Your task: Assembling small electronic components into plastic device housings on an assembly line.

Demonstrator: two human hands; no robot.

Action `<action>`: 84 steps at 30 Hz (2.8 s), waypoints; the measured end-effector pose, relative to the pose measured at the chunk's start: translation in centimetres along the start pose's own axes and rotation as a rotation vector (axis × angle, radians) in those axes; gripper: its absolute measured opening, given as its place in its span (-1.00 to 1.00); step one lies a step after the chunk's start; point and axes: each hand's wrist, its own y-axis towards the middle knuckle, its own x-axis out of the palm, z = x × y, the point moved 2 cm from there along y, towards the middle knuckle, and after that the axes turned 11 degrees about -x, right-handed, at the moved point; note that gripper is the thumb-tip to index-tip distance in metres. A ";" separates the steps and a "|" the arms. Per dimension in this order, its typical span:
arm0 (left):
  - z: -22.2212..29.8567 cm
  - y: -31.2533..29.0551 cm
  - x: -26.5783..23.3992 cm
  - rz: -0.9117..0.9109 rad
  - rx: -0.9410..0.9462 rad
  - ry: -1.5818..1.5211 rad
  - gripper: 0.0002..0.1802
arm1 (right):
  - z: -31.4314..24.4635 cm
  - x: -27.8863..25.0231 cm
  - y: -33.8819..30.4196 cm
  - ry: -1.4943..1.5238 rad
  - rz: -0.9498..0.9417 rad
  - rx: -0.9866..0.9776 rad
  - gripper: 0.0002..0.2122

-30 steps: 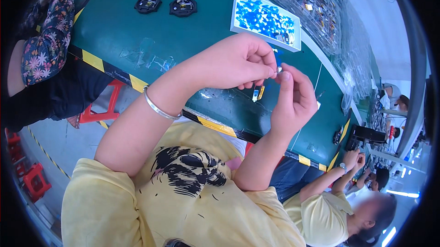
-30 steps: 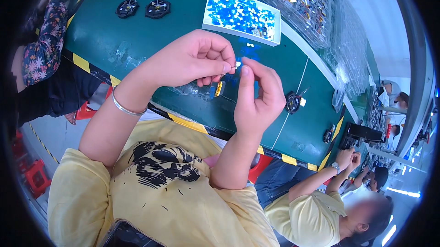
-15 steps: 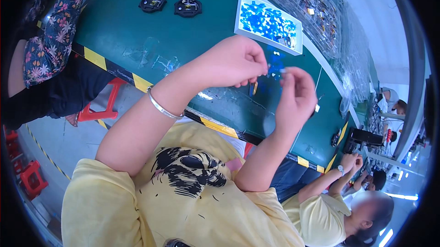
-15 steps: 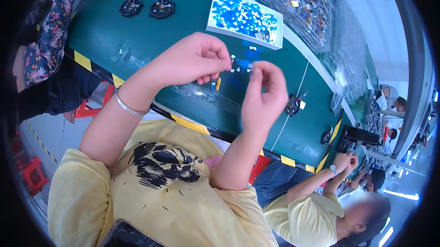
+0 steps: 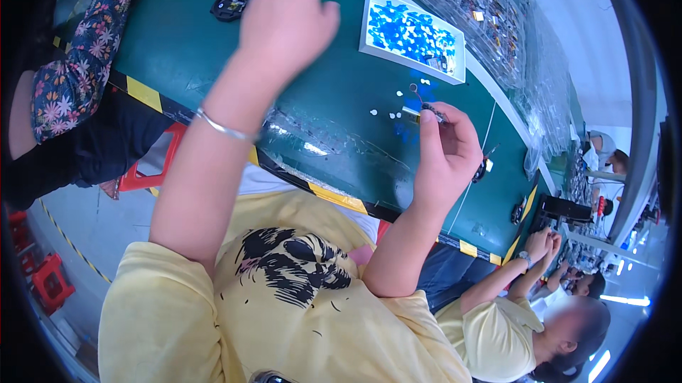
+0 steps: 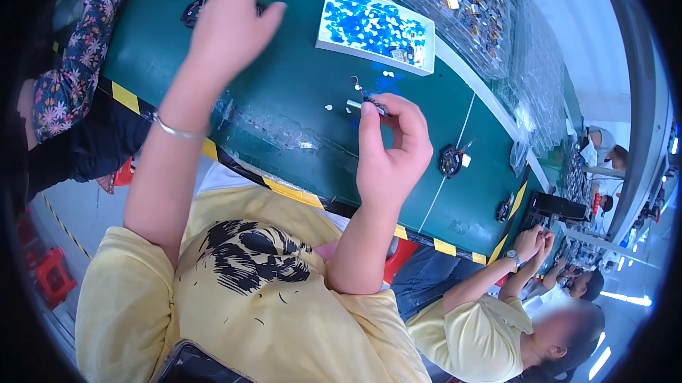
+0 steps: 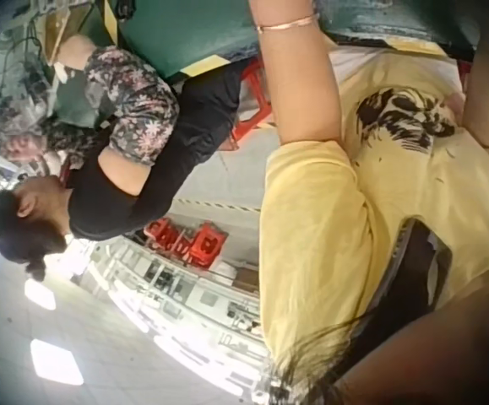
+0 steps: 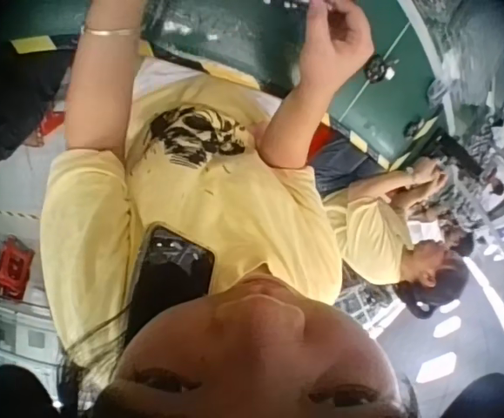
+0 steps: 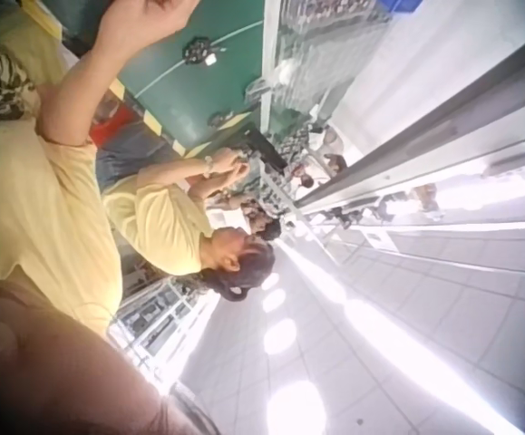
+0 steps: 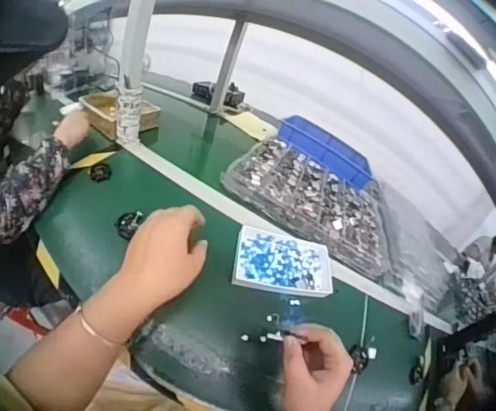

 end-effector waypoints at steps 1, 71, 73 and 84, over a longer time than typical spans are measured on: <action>-1.3 0.7 -0.4 0.003 0.043 0.110 -0.59 | -0.5 0.3 0.1 0.074 -0.004 0.063 -0.91; 8.4 -8.6 0.6 -0.865 -0.332 -1.560 -0.68 | -0.7 0.5 0.2 0.547 0.069 0.268 -0.88; 8.6 -8.8 0.7 -0.849 -0.269 -1.502 -0.67 | -0.3 0.8 0.0 0.571 0.133 0.224 -0.89; 7.7 -8.0 0.2 -0.972 -0.625 -1.594 -0.63 | 0.7 1.2 0.1 0.512 -0.014 0.345 -0.84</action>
